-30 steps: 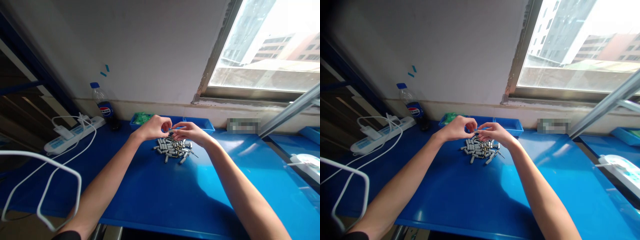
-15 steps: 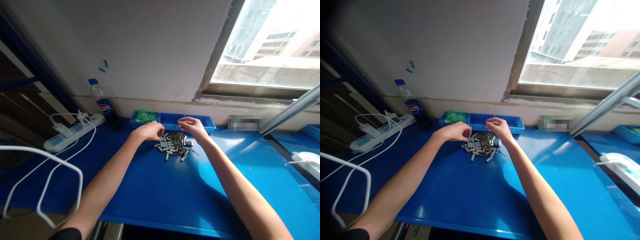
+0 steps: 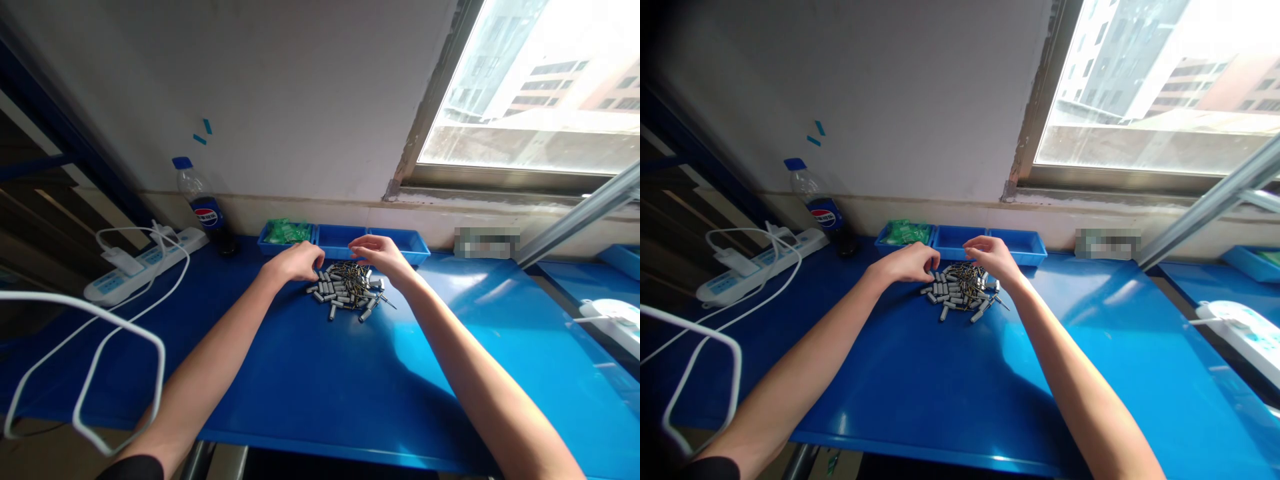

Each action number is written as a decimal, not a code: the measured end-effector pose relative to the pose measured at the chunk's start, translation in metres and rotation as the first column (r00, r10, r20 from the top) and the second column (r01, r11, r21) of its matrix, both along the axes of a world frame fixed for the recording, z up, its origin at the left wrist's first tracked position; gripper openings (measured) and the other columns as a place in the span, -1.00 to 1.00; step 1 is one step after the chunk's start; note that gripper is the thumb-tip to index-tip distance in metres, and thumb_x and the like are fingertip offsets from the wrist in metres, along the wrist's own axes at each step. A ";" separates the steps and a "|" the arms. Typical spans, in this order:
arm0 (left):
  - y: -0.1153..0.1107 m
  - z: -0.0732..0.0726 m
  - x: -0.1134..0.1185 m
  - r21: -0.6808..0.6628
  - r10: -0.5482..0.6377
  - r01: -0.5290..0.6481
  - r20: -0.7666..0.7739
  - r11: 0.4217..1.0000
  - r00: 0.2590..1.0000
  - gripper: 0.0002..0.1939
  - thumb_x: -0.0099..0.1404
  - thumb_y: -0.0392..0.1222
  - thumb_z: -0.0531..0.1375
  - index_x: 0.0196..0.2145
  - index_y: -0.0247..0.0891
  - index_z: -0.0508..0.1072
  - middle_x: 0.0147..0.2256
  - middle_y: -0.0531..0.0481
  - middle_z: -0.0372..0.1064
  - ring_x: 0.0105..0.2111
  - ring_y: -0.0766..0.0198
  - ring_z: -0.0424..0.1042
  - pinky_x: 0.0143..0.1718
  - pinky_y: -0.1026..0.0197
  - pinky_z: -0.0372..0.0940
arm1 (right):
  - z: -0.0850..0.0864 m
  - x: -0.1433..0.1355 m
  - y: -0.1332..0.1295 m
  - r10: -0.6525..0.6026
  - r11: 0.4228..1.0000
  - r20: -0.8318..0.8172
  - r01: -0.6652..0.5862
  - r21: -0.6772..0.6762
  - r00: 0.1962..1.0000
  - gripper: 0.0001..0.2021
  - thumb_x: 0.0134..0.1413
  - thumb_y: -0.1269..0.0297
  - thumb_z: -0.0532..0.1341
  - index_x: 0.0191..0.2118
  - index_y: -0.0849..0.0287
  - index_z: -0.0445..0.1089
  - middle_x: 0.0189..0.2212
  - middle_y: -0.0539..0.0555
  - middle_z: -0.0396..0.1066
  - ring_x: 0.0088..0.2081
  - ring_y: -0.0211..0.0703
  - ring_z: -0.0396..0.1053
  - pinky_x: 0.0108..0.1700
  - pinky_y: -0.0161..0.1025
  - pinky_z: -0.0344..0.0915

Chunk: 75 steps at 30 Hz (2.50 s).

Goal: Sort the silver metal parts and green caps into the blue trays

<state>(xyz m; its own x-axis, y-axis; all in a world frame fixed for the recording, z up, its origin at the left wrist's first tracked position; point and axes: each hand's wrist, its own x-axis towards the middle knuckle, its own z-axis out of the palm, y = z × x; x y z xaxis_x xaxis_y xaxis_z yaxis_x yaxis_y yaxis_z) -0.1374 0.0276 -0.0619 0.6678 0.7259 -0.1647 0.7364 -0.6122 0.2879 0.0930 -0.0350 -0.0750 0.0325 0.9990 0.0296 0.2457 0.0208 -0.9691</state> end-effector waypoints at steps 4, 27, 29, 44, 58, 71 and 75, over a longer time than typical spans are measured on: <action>0.004 -0.003 -0.001 -0.050 0.028 -0.029 -0.025 0.998 0.999 -0.78 0.07 -0.20 0.40 -0.28 -0.27 0.66 -0.36 -0.09 0.58 -0.45 0.22 0.49 -0.46 0.28 0.22 | -0.001 0.000 0.002 0.015 0.999 0.013 -0.015 -0.033 1.000 -0.83 0.10 0.24 0.40 -0.19 0.17 0.58 -0.22 0.16 0.63 -0.16 -0.04 0.59 -0.20 -0.24 0.52; -0.015 0.020 0.013 -0.039 -0.056 0.093 0.553 0.995 0.831 -0.83 0.22 -0.15 0.35 -0.28 -0.30 0.59 -0.35 -0.05 0.60 -0.33 0.23 0.56 -0.31 0.30 0.37 | -0.005 -0.005 -0.005 0.206 0.951 -0.356 -0.272 -0.147 0.911 -0.67 0.01 0.12 0.52 -0.20 0.22 0.54 -0.36 0.11 0.61 -0.33 -0.25 0.57 -0.15 -0.36 0.52; -0.014 0.020 0.012 -0.045 -0.055 0.093 0.533 0.995 0.845 -0.82 0.21 -0.13 0.36 -0.29 -0.30 0.58 -0.35 -0.05 0.59 -0.33 0.23 0.55 -0.31 0.30 0.36 | -0.007 -0.005 -0.003 0.190 0.959 -0.338 -0.248 -0.137 0.922 -0.68 -0.01 0.13 0.52 -0.22 0.22 0.55 -0.39 0.10 0.59 -0.37 -0.26 0.54 -0.19 -0.36 0.51; -0.015 0.016 0.005 -0.202 -0.055 0.028 -0.129 0.979 0.990 -0.64 -0.08 -0.34 0.44 -0.28 -0.17 0.53 -0.38 0.06 0.53 -0.44 0.23 0.45 -0.46 0.29 0.18 | -0.010 -0.001 0.006 -0.160 0.987 -0.168 0.158 -0.031 0.973 -0.67 0.04 0.20 0.39 -0.06 0.17 0.51 -0.19 0.15 0.61 -0.18 -0.11 0.58 -0.16 -0.24 0.50; -0.005 0.021 -0.007 -0.198 -0.102 0.097 -0.012 0.975 0.995 -0.66 -0.04 -0.37 0.31 -0.25 -0.20 0.50 -0.32 0.03 0.53 -0.44 0.26 0.45 -0.51 0.31 0.18 | -0.005 -0.004 0.001 0.001 0.995 -0.134 -0.015 -0.102 0.991 -0.82 0.11 0.27 0.38 -0.17 0.18 0.54 -0.25 0.15 0.64 -0.24 -0.15 0.58 -0.25 -0.33 0.47; -0.014 0.026 0.007 0.093 -0.139 0.104 0.626 0.990 0.768 -0.80 0.13 -0.29 0.31 -0.27 -0.25 0.40 -0.41 0.07 0.43 -0.41 0.33 0.47 -0.38 0.33 0.33 | -0.006 -0.006 -0.001 0.181 0.957 -0.363 -0.248 -0.148 0.914 -0.66 0.15 0.04 0.43 -0.11 0.19 0.55 -0.30 0.15 0.63 -0.34 -0.24 0.57 -0.27 -0.39 0.49; -0.015 0.026 0.010 0.125 -0.176 0.125 0.616 0.984 0.768 -0.83 0.13 -0.32 0.30 -0.31 -0.26 0.40 -0.40 0.06 0.44 -0.40 0.34 0.45 -0.36 0.33 0.32 | -0.007 -0.006 -0.002 0.202 0.954 -0.425 -0.275 -0.118 0.883 -0.68 0.03 0.13 0.51 -0.18 0.22 0.57 -0.36 0.11 0.61 -0.37 -0.31 0.54 -0.25 -0.44 0.48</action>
